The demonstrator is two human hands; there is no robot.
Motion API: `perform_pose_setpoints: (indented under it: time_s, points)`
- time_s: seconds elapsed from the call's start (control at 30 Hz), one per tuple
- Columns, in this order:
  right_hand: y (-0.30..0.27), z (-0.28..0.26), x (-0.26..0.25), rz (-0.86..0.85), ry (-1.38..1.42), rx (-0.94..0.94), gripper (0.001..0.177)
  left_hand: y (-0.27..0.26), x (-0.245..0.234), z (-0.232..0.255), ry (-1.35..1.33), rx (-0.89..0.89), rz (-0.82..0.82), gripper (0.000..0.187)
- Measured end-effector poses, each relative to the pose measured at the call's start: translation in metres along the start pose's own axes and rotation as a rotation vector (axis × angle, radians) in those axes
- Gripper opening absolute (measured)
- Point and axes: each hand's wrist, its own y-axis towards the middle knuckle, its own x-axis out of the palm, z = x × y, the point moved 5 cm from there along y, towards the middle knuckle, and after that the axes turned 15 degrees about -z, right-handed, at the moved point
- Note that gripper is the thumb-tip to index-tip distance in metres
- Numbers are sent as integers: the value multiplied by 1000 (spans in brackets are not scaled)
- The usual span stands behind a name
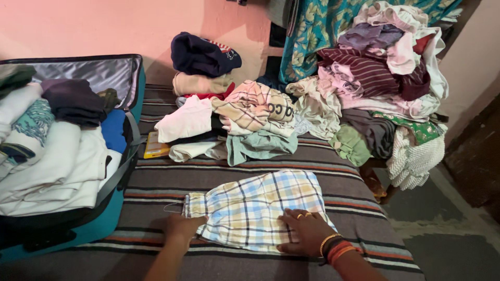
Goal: The person folds clothes by hand on a bed, including a pair of shorts and a white shirt, and places them into an open suitcase alongside other folded items.
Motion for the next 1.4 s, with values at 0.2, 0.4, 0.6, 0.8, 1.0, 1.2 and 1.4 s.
perform_pose_setpoints:
  time_s: [0.2,0.4,0.6,0.8,1.0,1.2,1.4]
  points:
    - [-3,-6,-2,-10,-21,9,82,17,8,2,-184,111,-148,26]
    - [-9,-1,-6,-19,-98,51,86,-5,-1,37,-111,223,-75,31]
    - [2,19,1,24,-98,76,79,28,-25,43,-275,334,-148,34]
    - [13,35,14,22,-81,38,85,43,-38,3,-183,186,-17,72]
    - [21,46,33,-114,52,-103,76,39,-36,-7,-193,287,-17,61]
    - [22,25,10,-249,181,58,64,-51,-20,71,849,530,487,39]
    - [31,-29,-36,247,259,-54,47,-81,34,114,927,682,83,22]
